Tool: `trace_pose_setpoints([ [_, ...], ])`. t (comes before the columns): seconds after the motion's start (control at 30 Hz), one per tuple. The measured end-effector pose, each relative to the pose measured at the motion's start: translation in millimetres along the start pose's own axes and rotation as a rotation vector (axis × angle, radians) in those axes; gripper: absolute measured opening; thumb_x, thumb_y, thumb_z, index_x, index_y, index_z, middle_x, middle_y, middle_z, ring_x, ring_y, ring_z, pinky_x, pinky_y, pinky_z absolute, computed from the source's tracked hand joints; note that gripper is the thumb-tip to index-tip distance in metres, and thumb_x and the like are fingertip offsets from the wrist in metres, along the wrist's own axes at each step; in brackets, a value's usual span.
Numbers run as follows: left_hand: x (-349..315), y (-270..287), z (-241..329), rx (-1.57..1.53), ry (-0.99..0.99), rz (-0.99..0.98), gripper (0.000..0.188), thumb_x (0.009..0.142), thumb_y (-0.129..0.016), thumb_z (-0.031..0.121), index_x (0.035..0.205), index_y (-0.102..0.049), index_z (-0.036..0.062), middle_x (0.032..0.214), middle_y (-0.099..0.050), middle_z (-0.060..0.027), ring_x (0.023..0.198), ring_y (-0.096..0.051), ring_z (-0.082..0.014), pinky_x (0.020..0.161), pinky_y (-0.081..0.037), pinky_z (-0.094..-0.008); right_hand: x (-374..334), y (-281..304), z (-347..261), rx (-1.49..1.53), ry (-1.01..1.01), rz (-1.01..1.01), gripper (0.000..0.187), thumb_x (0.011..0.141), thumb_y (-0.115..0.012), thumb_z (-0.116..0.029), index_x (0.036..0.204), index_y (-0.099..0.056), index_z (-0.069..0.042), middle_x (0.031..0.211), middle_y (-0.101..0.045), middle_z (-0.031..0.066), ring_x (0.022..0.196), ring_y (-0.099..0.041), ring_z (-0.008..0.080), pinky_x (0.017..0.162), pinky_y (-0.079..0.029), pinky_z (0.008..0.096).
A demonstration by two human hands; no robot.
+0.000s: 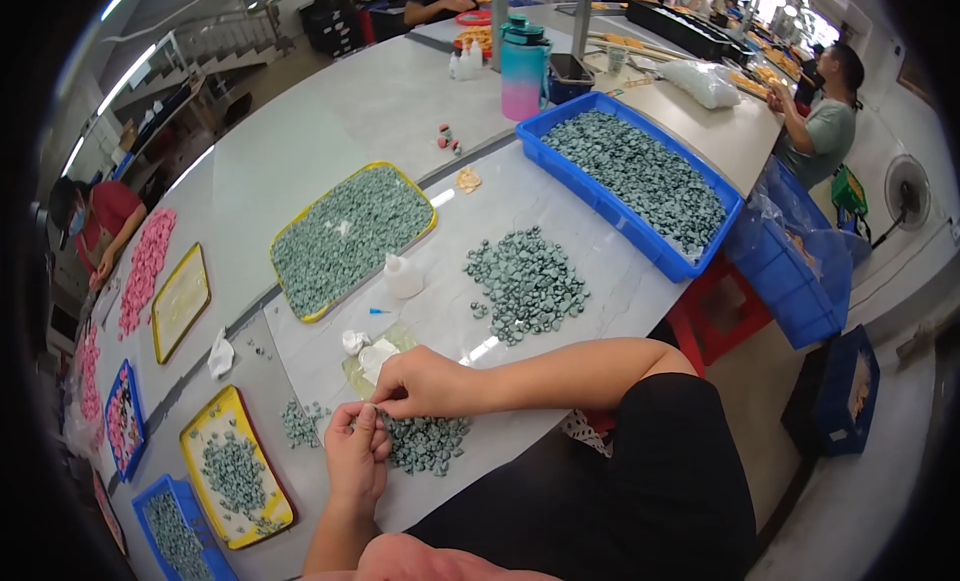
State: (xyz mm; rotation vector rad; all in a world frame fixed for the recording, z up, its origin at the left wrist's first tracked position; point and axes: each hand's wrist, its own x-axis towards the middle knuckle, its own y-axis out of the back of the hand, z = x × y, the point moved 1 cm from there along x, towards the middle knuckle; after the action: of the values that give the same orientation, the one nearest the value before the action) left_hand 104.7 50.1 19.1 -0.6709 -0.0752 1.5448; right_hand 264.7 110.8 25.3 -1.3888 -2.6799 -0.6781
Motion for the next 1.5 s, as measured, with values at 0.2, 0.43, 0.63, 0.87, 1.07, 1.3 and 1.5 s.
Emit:
trace_pose_setpoints([
  [0.2, 32.2, 65.3, 4.7, -0.096, 0.103, 0.016, 0.016, 0.090, -0.051, 0.007, 0.101, -0.052, -0.0039, 0.076, -0.050, -0.0037, 0.049, -0.033, -0.0044, 0.043, -0.027, -0.0185, 42.5, -32.8, 37.6, -0.238, 0.243, 0.103, 0.016, 0.069, -0.067, -0.004, 0.084, -0.064, -0.003, 0.077, -0.059, 0.0086, 0.071, -0.059, 0.0243, 0.063, -0.048, 0.0314],
  [0.43, 41.4, 133.7, 6.0, -0.155, 0.117, 0.017, 0.019, 0.090, -0.049, 0.007, 0.106, -0.053, -0.0016, 0.082, -0.053, -0.0051, 0.053, -0.034, -0.0040, 0.044, -0.029, -0.0169, 76.2, -67.0, 60.8, -0.672, 0.450, 0.100, 0.030, 0.064, -0.068, 0.000, 0.094, -0.062, -0.003, 0.083, -0.059, 0.0083, 0.072, -0.058, 0.0242, 0.061, -0.047, 0.0328],
  [0.63, 44.5, 166.6, 3.8, -0.148, 0.105, 0.031, 0.015, 0.089, -0.049, 0.005, 0.104, -0.050, 0.0013, 0.084, -0.054, -0.0062, 0.052, -0.034, -0.0040, 0.044, -0.029, -0.0173, 88.0, -100.2, 72.0, -0.803, 0.510, 0.078, 0.037, 0.060, -0.066, -0.002, 0.096, -0.062, -0.002, 0.084, -0.059, 0.0080, 0.073, -0.058, 0.0238, 0.061, -0.047, 0.0334],
  [0.87, 44.1, 186.3, 0.8, -0.208, 0.129, 0.011, 0.011, 0.088, -0.050, 0.005, 0.098, -0.049, 0.0011, 0.084, -0.054, -0.0066, 0.053, -0.035, -0.0046, 0.044, -0.030, -0.0179, 93.6, -121.5, 72.3, -0.888, 0.519, 0.043, 0.035, 0.062, -0.062, -0.006, 0.097, -0.062, -0.002, 0.087, -0.059, 0.0081, 0.076, -0.059, 0.0243, 0.065, -0.048, 0.0329],
  [1.07, 40.4, 195.5, 0.8, -0.226, 0.127, -0.006, 0.012, 0.088, -0.051, 0.004, 0.098, -0.052, -0.0008, 0.085, -0.054, -0.0060, 0.053, -0.035, -0.0046, 0.045, -0.031, -0.0182, 95.2, -133.8, 74.7, -0.608, 0.382, 0.163, 0.024, 0.069, -0.066, -0.004, 0.093, -0.064, -0.002, 0.082, -0.060, 0.0071, 0.071, -0.059, 0.0211, 0.062, -0.048, 0.0286],
  [1.3, 37.6, 195.5, 2.6, -0.159, 0.048, -0.002, 0.017, 0.089, -0.053, 0.009, 0.102, -0.050, -0.0007, 0.085, -0.053, -0.0062, 0.053, -0.035, -0.0050, 0.046, -0.031, -0.0189, 94.4, -138.1, 66.0, 0.353, -0.481, 0.159, 0.015, 0.080, -0.064, -0.008, 0.091, -0.063, 0.002, 0.079, -0.061, 0.0067, 0.068, -0.056, 0.0128, 0.062, -0.046, 0.0237],
  [1.5, 41.8, 200.7, -1.0, -0.197, 0.094, -0.072, 0.011, 0.093, -0.048, 0.015, 0.092, -0.046, 0.0042, 0.077, -0.049, -0.0036, 0.051, -0.033, -0.0053, 0.044, -0.028, -0.0185, 93.3, -140.1, 69.5, 0.736, -0.561, 0.102, 0.015, 0.084, -0.061, -0.010, 0.092, -0.059, 0.003, 0.078, -0.059, 0.0071, 0.065, -0.054, 0.0134, 0.061, -0.044, 0.0247],
])
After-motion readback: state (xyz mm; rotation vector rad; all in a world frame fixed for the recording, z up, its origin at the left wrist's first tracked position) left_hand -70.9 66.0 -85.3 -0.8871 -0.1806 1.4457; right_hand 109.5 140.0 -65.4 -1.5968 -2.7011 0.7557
